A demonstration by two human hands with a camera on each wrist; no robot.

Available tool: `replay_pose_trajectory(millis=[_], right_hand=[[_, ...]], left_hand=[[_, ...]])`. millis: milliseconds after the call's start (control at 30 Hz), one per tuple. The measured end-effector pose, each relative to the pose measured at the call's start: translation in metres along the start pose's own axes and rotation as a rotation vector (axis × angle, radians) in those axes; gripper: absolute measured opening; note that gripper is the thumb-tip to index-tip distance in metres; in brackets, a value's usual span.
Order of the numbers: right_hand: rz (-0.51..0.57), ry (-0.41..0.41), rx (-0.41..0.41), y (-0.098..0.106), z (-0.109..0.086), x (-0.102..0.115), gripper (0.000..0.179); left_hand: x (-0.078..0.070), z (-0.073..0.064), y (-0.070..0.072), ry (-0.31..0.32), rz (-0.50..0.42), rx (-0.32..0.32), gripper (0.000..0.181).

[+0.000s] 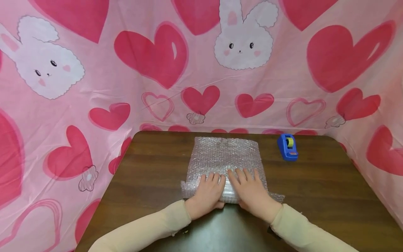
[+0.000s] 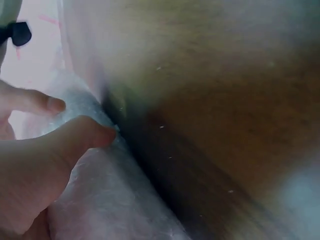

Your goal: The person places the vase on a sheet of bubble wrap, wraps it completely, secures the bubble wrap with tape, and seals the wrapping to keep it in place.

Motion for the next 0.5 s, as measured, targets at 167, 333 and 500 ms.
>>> replay_pose_trajectory(millis=[167, 333, 500], right_hand=[[-0.238, -0.043, -0.206, 0.014, -0.018, 0.023, 0.088], [-0.273, -0.082, -0.193, -0.001, -0.027, 0.029, 0.081], [-0.257, -0.093, -0.194, -0.017, -0.026, 0.024, 0.092]], left_hand=[[0.000, 0.001, 0.001, 0.000, -0.028, 0.011, 0.091], [0.001, 0.002, 0.002, -0.006, -0.087, 0.033, 0.084], [0.003, 0.005, -0.002, 0.007, -0.175, 0.122, 0.080]])
Point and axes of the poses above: each hand's wrist, its own z-axis towards the middle knuckle, its own y-axis out of the back of the hand, x = y × z, the point moved 10 cm from there along z, towards the middle knuckle, and after that the axes turned 11 degrees about -z, right-handed, at the moved point
